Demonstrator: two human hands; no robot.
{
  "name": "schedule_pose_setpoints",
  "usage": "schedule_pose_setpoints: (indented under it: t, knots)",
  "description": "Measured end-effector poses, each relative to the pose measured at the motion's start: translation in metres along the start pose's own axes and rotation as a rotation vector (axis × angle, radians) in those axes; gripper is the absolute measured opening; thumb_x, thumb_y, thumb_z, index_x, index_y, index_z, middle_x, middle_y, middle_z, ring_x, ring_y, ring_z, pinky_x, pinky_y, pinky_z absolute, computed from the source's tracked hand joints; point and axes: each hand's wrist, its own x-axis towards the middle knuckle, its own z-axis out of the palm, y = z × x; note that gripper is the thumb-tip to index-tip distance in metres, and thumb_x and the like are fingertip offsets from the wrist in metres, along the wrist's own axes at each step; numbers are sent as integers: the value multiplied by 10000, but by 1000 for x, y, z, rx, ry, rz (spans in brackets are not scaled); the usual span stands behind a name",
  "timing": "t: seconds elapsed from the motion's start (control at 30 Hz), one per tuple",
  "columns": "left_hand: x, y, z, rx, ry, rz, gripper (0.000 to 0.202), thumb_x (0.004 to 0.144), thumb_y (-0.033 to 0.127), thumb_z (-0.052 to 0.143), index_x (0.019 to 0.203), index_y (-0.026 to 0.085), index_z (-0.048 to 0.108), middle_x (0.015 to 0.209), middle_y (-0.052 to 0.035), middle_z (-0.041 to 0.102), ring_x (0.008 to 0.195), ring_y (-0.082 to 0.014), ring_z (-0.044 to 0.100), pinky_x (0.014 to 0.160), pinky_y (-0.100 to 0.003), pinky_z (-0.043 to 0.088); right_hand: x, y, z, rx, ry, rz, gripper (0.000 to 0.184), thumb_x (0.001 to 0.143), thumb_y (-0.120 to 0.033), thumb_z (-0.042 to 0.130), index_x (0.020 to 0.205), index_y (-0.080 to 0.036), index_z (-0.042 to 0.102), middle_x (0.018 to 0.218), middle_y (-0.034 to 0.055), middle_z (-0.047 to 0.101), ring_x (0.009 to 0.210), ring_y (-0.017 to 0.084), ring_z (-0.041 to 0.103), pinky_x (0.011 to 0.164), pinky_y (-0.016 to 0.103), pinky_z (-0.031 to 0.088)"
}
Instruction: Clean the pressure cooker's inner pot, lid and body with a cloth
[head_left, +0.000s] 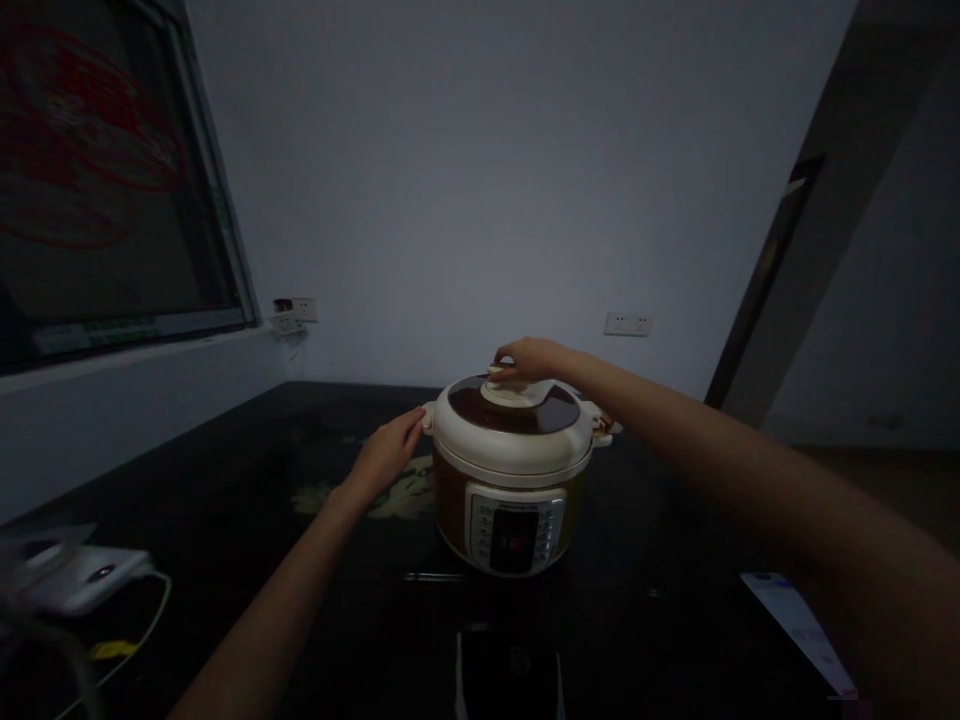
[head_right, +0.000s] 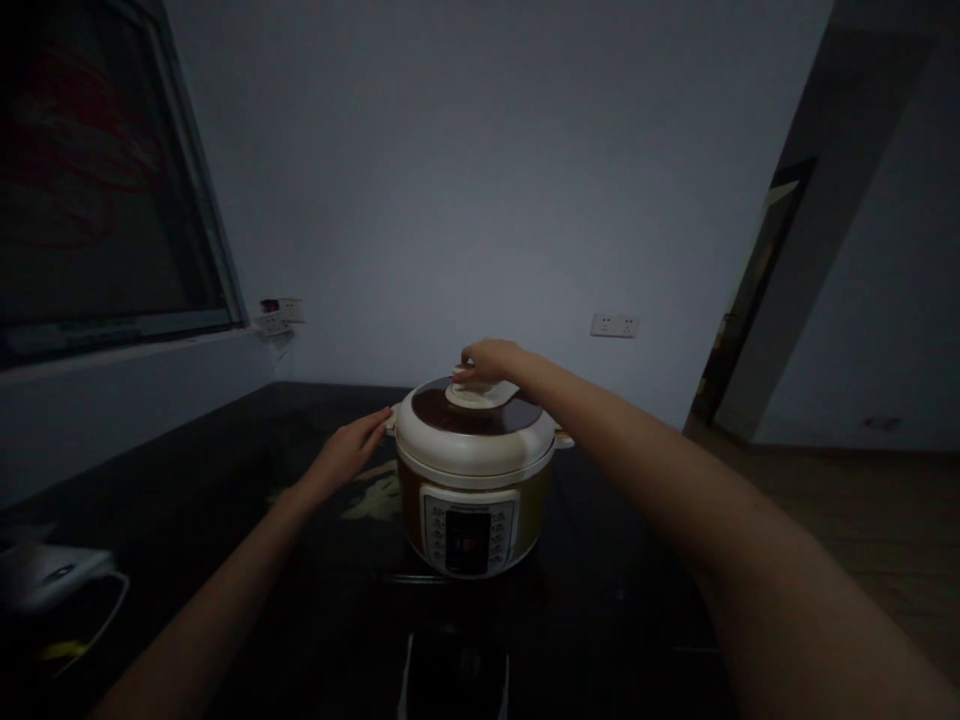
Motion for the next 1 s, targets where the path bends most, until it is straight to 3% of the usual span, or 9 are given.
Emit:
schedule_pose_setpoints:
  t: [0.2, 0.47, 0.7, 1.0]
  knots:
    - [-3, 10, -1, 66, -6, -14, 459, 956, 345, 363, 1334, 174, 559, 1387, -95, 575, 1273, -241, 549, 1082, -396, 410, 3, 4, 2, -16, -49, -28, 608, 851, -557, 583, 1384, -273, 515, 1263, 129, 656, 1062, 292, 649, 773, 334, 482]
    - [-3, 13, 2, 80, 18, -4, 451, 965, 347, 362, 1303, 147, 585, 1372, -129, 582, 1275, -265, 547, 1083, -422, 407, 9, 2, 2, -69, -39, -21, 534, 830, -469, 605, 1327, -276, 568, 1172, 135, 697, 987, 309, 672, 727, 350, 481]
    - [-6, 5, 14, -3, 75, -20, 488, 966, 348, 349, 1344, 110, 545, 1430, -147, 518, 1308, -254, 514, 1102, -408, 391, 11, 5, 1, -78, -57, -33, 517, 831, -477, 590, 1307, -276, 579, 1039, 111, 738, 762, 232, 700, 672, 313, 471]
    - [-6, 1, 20, -124, 108, -48, 511, 942, 391, 380, 1374, 153, 515, 1451, -121, 493, 1335, -235, 481, 1116, -424, 369, 11, 10, -5, -76, -20, -26, 520, 824, -442, 607, 1313, -267, 577, 1088, 132, 721, 868, 267, 691, 671, 313, 457]
